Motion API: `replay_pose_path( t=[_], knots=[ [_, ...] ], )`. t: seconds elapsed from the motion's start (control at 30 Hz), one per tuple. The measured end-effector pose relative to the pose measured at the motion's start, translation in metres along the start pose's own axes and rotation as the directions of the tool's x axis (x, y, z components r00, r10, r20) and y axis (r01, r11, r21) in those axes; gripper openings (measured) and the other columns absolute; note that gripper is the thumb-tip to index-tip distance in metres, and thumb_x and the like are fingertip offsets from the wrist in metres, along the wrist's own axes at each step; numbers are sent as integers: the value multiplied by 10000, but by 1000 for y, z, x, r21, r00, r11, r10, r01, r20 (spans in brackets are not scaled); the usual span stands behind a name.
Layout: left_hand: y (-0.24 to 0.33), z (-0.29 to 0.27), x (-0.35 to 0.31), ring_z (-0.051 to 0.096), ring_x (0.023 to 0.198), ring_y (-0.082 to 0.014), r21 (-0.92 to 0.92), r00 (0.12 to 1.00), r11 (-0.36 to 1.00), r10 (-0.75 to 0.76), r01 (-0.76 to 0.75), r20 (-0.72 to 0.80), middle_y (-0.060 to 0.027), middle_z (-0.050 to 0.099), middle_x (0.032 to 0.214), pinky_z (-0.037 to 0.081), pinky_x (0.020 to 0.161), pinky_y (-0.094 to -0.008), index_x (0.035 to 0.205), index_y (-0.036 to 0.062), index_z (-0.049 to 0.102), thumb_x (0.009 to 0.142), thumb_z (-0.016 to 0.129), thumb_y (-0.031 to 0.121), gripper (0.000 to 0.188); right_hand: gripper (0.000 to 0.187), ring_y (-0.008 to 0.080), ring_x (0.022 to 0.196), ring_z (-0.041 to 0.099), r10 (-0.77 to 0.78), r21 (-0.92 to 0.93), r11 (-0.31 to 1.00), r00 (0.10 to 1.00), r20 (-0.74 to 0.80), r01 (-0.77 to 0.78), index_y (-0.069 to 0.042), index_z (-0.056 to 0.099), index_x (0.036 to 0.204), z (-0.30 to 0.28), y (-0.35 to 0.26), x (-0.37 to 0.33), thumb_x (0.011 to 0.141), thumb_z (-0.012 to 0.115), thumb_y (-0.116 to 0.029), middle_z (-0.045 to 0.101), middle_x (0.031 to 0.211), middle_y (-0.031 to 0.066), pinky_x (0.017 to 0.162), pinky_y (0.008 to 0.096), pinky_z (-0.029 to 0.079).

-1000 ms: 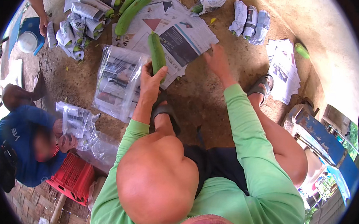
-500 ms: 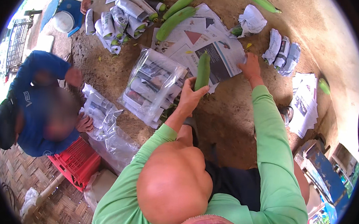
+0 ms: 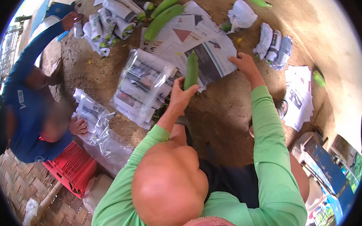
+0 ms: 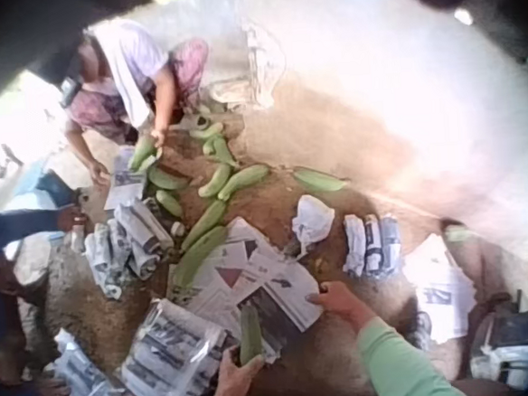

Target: The person sits on the ground and wraps green vegetables, likely cucumbers, in newspaper and plastic bags. The person handles the vegetables one at a time, folds the paper around them, and places the wrapped items into plastic bags.

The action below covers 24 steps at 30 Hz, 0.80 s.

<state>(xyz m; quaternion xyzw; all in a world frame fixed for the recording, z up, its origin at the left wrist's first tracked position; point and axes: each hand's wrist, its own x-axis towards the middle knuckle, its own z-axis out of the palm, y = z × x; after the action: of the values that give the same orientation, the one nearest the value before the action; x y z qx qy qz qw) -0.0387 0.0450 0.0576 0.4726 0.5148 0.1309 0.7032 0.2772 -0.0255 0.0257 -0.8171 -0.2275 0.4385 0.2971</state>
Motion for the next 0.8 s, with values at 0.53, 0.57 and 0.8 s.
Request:
replay_pose_path(
  t=[0.53, 0.57, 0.8],
  knots=[
    [-44, 52, 30, 627, 1152, -291, 207, 977, 963, 143, -174, 158, -215, 604, 1301, 502, 992, -392, 1405, -54, 444, 840, 841, 271, 763, 381, 192, 693, 626, 288, 335, 905, 957, -25, -263, 35, 719, 878, 107, 82, -140, 910, 750, -343, 677, 757, 83, 641, 355, 497],
    [-49, 54, 31, 618, 1178, -296, 280, 978, 946, 116, -162, 173, -212, 605, 1312, 496, 1001, -394, 1411, -47, 443, 852, 837, 270, 755, 390, 195, 657, 616, 267, 274, 927, 964, -3, -256, 41, 717, 828, 112, 82, -145, 900, 750, -340, 668, 708, 88, 633, 364, 491],
    [-60, 54, 28, 604, 1254, -365, 470, 959, 843, 173, -262, 224, -236, 623, 1337, 476, 1039, -417, 1400, -14, 505, 898, 799, 287, 655, 394, 353, 698, 650, -50, -224, 973, 998, 37, 57, 30, 722, 819, 95, 64, -146, 867, 667, -358, 696, 766, 195, 691, 469, 510]
  ],
)
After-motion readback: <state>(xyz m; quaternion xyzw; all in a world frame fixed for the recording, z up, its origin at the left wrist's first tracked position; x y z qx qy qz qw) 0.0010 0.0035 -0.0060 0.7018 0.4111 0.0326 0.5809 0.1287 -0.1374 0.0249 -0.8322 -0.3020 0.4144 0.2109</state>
